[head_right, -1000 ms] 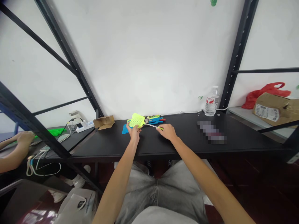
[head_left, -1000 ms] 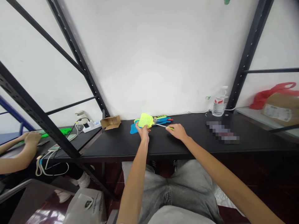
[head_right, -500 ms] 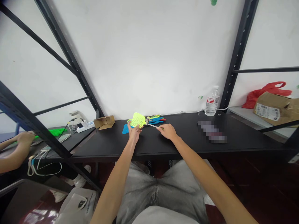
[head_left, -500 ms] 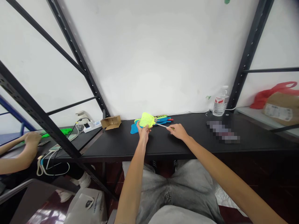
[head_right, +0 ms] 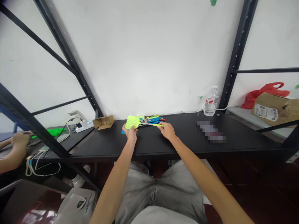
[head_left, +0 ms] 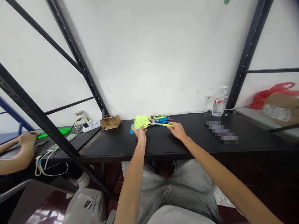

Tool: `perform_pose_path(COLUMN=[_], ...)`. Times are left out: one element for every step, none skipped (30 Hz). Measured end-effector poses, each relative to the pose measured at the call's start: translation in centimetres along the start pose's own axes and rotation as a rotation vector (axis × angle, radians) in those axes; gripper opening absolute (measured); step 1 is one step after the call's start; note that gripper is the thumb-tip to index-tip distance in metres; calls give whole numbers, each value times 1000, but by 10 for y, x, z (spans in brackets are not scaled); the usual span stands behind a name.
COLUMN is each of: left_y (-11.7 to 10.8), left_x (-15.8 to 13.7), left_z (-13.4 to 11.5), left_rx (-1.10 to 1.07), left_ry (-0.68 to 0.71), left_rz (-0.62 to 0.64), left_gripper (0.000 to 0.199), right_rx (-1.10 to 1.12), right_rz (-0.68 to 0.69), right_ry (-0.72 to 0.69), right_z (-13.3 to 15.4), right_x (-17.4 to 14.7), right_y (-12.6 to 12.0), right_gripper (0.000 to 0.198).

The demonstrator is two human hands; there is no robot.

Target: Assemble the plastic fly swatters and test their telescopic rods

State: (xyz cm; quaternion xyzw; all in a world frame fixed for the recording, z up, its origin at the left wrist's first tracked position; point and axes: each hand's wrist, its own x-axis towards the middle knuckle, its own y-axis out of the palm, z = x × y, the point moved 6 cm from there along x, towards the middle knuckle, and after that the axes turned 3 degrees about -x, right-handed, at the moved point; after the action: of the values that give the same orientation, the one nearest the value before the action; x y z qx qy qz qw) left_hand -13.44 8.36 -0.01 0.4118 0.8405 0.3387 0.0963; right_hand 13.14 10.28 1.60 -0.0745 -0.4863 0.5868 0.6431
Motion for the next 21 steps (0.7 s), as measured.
perform_pose_path(left_y=[1, 1, 2, 2, 2, 3, 3, 4, 4, 5, 5, 6, 6, 6, 6, 6, 6, 6, 6, 5, 5], left_x=[0, 0, 0, 0, 0, -1, -1, -2, -2, -3, -3, -3, -3, -3, -3, -3, -3, -3, -3, -2, -2], left_z=[1, 1, 1, 1, 1, 1, 1, 1, 1, 1, 2, 2, 2, 3, 3, 3, 3, 3, 4, 4, 4], left_rx=[14, 27, 38, 47, 56, 65, 73, 81, 89, 96, 100, 103, 104, 105, 105, 106, 108, 110, 112, 113, 111], left_ry=[3, 6, 9, 12, 14, 16, 17, 16, 14, 12, 10, 9, 9, 9, 11, 13, 15, 17, 15, 13, 10], left_rz=[19, 38, 53, 64, 72, 80, 86, 94, 102, 110, 118, 124, 131, 138, 144, 149, 153, 157, 159, 161, 162], left_gripper=[73, 73, 73, 73, 73, 73, 73, 74, 75, 76, 77, 77, 77, 77, 77, 77, 78, 78, 79, 79, 80], right_rx=[8, 18, 29, 38, 45, 48, 49, 49, 45, 41, 37, 35, 36, 38, 41, 43, 42, 38, 30, 22, 13], right_rz=[4, 6, 6, 7, 10, 14, 18, 21, 27, 35, 45, 55, 66, 76, 84, 91, 100, 110, 121, 131, 141], right_ry=[-20, -42, -62, -79, -92, -101, -108, -112, -116, -117, -114, -107, -99, -90, -82, -74, -70, -66, -63, -60, -57], right_z=[0, 0, 1, 1, 2, 2, 2, 2, 2, 2, 1, 1, 0, 0, -1, -1, -1, -1, -1, -1, -1], right_x=[0, 0, 0, 1, 1, 1, 1, 1, 1, 1, 1, 2, 2, 2, 2, 2, 2, 1, 1, 1, 1], right_y=[0, 0, -1, -1, -1, -1, -1, -1, -1, -1, 0, 1, 1, 1, 2, 2, 2, 2, 2, 2, 3], right_gripper=[23, 23, 24, 24, 25, 25, 26, 27, 29, 30, 31, 31, 32, 32, 32, 33, 34, 34, 36, 37, 37])
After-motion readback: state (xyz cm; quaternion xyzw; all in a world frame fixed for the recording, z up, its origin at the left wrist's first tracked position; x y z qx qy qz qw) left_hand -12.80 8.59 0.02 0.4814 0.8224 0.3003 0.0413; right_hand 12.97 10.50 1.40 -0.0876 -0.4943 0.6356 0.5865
